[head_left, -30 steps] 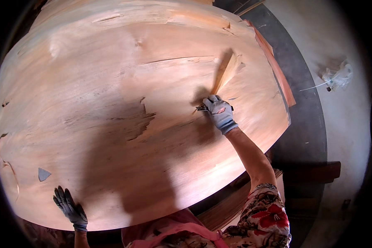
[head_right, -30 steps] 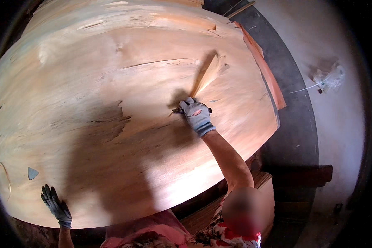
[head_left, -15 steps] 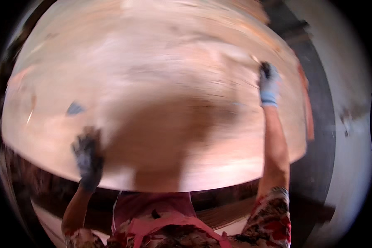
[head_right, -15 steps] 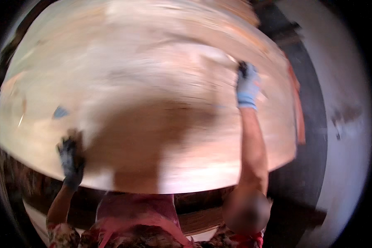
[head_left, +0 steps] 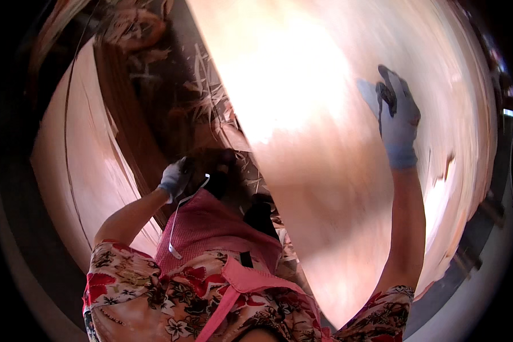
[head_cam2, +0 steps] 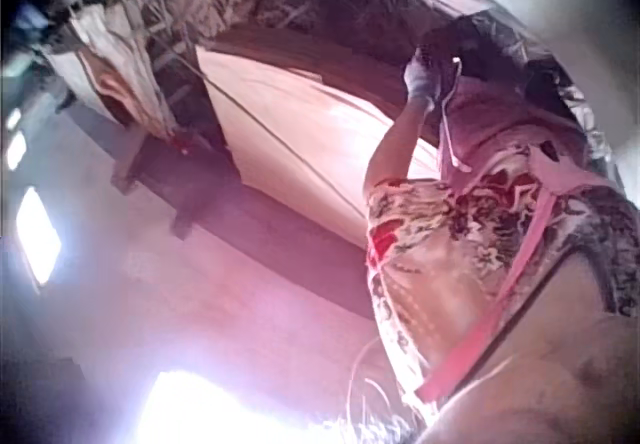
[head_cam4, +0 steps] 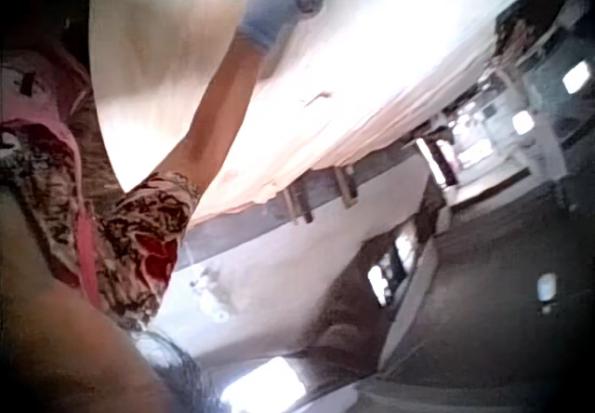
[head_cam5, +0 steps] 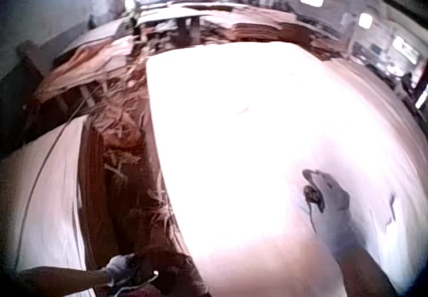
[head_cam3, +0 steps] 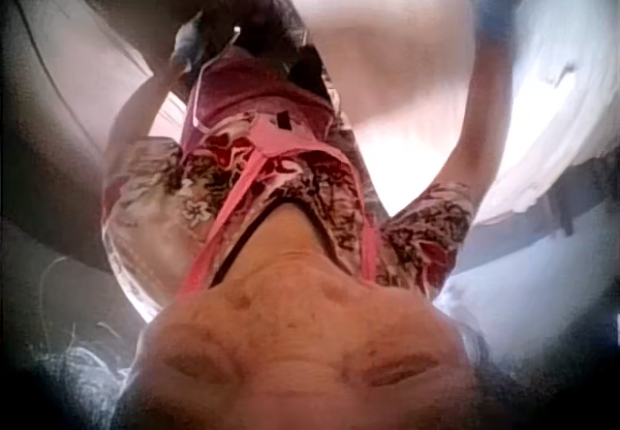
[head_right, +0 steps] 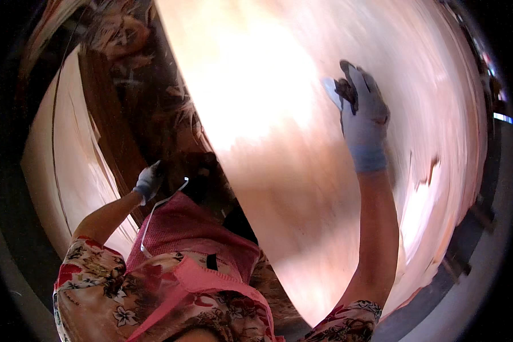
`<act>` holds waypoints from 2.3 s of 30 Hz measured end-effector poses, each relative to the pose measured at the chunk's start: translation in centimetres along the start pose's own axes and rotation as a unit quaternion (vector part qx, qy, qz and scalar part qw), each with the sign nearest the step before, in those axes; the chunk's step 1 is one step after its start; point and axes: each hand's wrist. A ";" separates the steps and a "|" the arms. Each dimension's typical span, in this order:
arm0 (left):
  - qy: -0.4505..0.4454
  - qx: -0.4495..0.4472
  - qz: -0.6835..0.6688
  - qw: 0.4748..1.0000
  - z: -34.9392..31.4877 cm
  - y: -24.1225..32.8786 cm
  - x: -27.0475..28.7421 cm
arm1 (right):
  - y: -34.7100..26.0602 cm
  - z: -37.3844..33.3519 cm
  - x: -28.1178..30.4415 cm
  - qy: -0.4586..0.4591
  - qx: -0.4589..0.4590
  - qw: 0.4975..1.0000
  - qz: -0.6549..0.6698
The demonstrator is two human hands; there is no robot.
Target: The person repairs large sheets of wood veneer by hand and using a utility knife. The person identifies cracks or defects, peels away loose splinters, and applies small strips of adhesive tape to stabilize the wood surface across multiple stacked sheets.
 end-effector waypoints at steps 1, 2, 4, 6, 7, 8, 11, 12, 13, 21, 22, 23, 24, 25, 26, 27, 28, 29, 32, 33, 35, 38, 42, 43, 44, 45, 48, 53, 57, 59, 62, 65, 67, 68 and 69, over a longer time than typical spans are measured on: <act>0.002 0.012 -0.015 1.000 1.3 -0.6 -0.4 | -0.8 2.2 -2.2 0.005 0.043 0.999 -0.004; 0.002 0.023 -0.029 0.999 2.4 -1.6 -0.4 | -1.4 4.2 -4.2 0.011 0.083 0.996 -0.007; 0.045 0.061 -0.074 0.994 4.8 -6.5 -4.4 | -2.3 6.5 -8.5 -0.016 0.124 0.992 0.022; 0.048 0.111 -0.157 0.980 7.6 -8.0 -6.5 | -2.0 6.3 -10.8 -0.083 0.112 0.989 0.056; 0.033 0.156 -0.215 0.964 7.7 -7.1 -6.3 | -4.0 6.3 -11.2 -0.127 0.117 0.980 -0.096; 0.015 0.196 -0.270 0.943 7.9 -6.5 -6.0 | -4.3 6.3 -11.2 -0.133 0.112 0.979 -0.105; -0.043 0.209 -0.199 0.956 11.5 -12.4 -9.6 | -3.4 8.2 -11.8 -0.135 0.114 0.976 -0.130; -0.032 0.226 -0.238 0.944 11.9 -14.8 -12.2 | -3.5 8.4 -11.8 -0.143 0.127 0.973 -0.127; -0.023 0.239 -0.267 0.933 12.5 -16.9 -14.8 | -3.4 8.1 -11.9 -0.137 0.111 0.975 -0.132; -0.030 0.246 -0.319 0.915 15.8 -11.3 -18.9 | -2.3 7.5 -11.3 -0.181 0.102 0.963 -0.172; -0.042 0.256 -0.322 0.910 16.4 -11.1 -19.5 | -2.5 7.4 -11.6 -0.176 0.089 0.968 -0.156; -0.053 0.266 -0.324 0.906 17.1 -10.7 -20.2 | -3.1 7.5 -11.5 -0.195 0.077 0.961 -0.179; -0.065 0.270 -0.329 0.903 18.2 -10.1 -21.3 | -2.5 7.5 -10.8 -0.208 0.091 0.958 -0.175; -0.054 0.257 -0.311 0.913 19.0 -10.0 -22.3 | -2.7 7.5 -11.3 -0.203 0.078 0.960 -0.176; -0.057 0.228 -0.309 0.921 20.1 -9.9 -23.3 | -3.0 7.5 -11.7 -0.197 0.064 0.962 -0.178; -0.064 0.196 -0.308 0.929 21.4 -8.7 -22.5 | -3.4 7.6 -11.5 -0.218 0.050 0.960 -0.168; -0.069 0.163 -0.305 0.936 23.0 -7.4 -21.3 | -2.4 7.0 -10.7 -0.217 0.013 0.958 -0.185; -0.083 0.170 -0.317 0.929 25.1 -6.1 -20.5 | -1.1 6.3 -9.3 -0.221 0.034 0.956 -0.188; 0.012 0.111 -0.310 0.944 31.1 -3.4 -21.5 | 0.3 5.7 -8.8 -0.204 0.030 0.963 -0.174; -0.019 0.106 -0.299 0.948 33.6 -1.8 -20.6 | 1.0 5.1 -7.7 -0.194 0.037 0.966 -0.166; -0.031 0.084 -0.260 0.961 38.2 -0.2 -19.8 | 1.8 4.5 -6.3 -0.181 0.040 0.970 -0.157; -0.006 -0.005 -0.151 0.988 43.6 2.3 -20.6 | 1.0 3.7 -6.7 -0.184 0.015 0.965 -0.188; -0.017 -0.090 -0.010 0.996 49.9 3.7 -19.9 | 0.6 3.6 -8.7 -0.184 -0.002 0.960 -0.212; -0.018 -0.106 0.007 0.994 51.1 3.2 -19.8 | 0.8 3.7 -9.2 -0.184 -0.005 0.960 -0.213; 0.009 -0.077 0.045 0.996 52.1 1.9 -21.4 | 0.9 3.7 -9.7 -0.184 -0.006 0.960 -0.212; 0.019 -0.048 0.075 0.996 53.4 -0.1 -23.8 | 1.1 3.7 -10.3 -0.184 -0.006 0.960 -0.209; 0.025 -0.035 0.124 0.991 50.5 -4.0 -27.1 | 1.2 3.7 -10.3 -0.182 -0.016 0.958 -0.221; -0.253 0.012 0.055 0.966 42.6 -3.5 -25.2 | 1.7 4.5 -11.0 -0.185 -0.016 0.955 -0.233; -0.123 -0.123 -0.030 0.984 42.4 -0.4 -25.2 | 2.1 4.9 -11.4 -0.186 -0.013 0.955 -0.232; 0.008 -0.168 -0.043 0.985 44.9 2.5 -24.9 | 2.0 5.0 -11.5 -0.185 -0.009 0.955 -0.230; 0.145 -0.050 -0.009 0.988 52.1 4.6 -24.8 | 2.3 5.3 -12.0 -0.188 -0.002 0.957 -0.222; 0.088 -0.017 0.056 0.994 55.6 4.4 -28.0 | 2.5 5.5 -12.6 -0.189 0.006 0.960 -0.207; -0.117 -0.080 0.074 0.987 54.1 5.7 -24.1 | 2.0 5.5 -12.2 -0.187 0.004 0.959 -0.214; -0.216 -0.107 0.087 0.967 53.0 6.3 -22.1 | 1.9 5.6 -11.9 -0.182 0.006 0.960 -0.214; -0.174 -0.089 0.050 0.979 51.5 5.9 -21.3 | 2.0 5.5 -11.6 -0.176 0.007 0.962 -0.207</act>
Point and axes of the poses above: each hand's wrist, its own z-axis towards the middle knuckle, its own x-axis out of the back of the hand, y = z × x, and after that the axes turned 1 degree about z, right-handed
